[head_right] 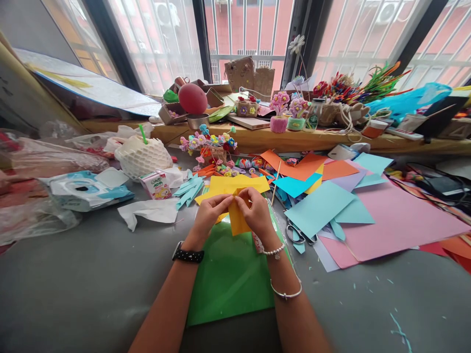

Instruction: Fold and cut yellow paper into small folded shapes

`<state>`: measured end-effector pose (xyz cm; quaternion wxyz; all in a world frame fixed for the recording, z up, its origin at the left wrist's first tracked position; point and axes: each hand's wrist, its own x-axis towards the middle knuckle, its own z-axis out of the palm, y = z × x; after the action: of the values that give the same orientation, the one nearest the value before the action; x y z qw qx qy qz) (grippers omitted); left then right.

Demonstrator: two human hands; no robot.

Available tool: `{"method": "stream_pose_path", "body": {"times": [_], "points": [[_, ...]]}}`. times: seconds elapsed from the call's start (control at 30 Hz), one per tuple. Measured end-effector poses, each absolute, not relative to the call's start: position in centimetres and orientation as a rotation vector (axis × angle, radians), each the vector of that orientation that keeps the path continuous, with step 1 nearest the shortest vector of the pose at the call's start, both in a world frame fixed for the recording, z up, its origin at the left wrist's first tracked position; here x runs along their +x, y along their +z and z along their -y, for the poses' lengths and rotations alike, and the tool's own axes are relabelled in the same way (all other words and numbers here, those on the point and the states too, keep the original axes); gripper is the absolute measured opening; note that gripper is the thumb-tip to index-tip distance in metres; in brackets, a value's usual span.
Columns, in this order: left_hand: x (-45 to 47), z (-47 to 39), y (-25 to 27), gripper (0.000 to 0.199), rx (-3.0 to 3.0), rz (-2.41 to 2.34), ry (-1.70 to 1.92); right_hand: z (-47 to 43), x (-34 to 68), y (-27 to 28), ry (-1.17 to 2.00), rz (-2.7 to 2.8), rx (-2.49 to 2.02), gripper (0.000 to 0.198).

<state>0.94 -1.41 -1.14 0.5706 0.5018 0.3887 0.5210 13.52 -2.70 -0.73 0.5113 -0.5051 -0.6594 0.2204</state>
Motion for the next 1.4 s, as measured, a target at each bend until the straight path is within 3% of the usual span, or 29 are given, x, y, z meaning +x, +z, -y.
{"method": "stream_pose_path", "body": {"times": [0.9,1.4], "points": [[0.82,1.30,-0.99,0.024,1.087,-0.911,1.202,2.39,13.73,-1.02,0.648,1.262,-1.206,0.026],[0.75,1.39,-0.91,0.023,1.094,-0.909,1.134,2.24,13.55,-1.49,0.949,1.203,-1.133,0.029]]}}
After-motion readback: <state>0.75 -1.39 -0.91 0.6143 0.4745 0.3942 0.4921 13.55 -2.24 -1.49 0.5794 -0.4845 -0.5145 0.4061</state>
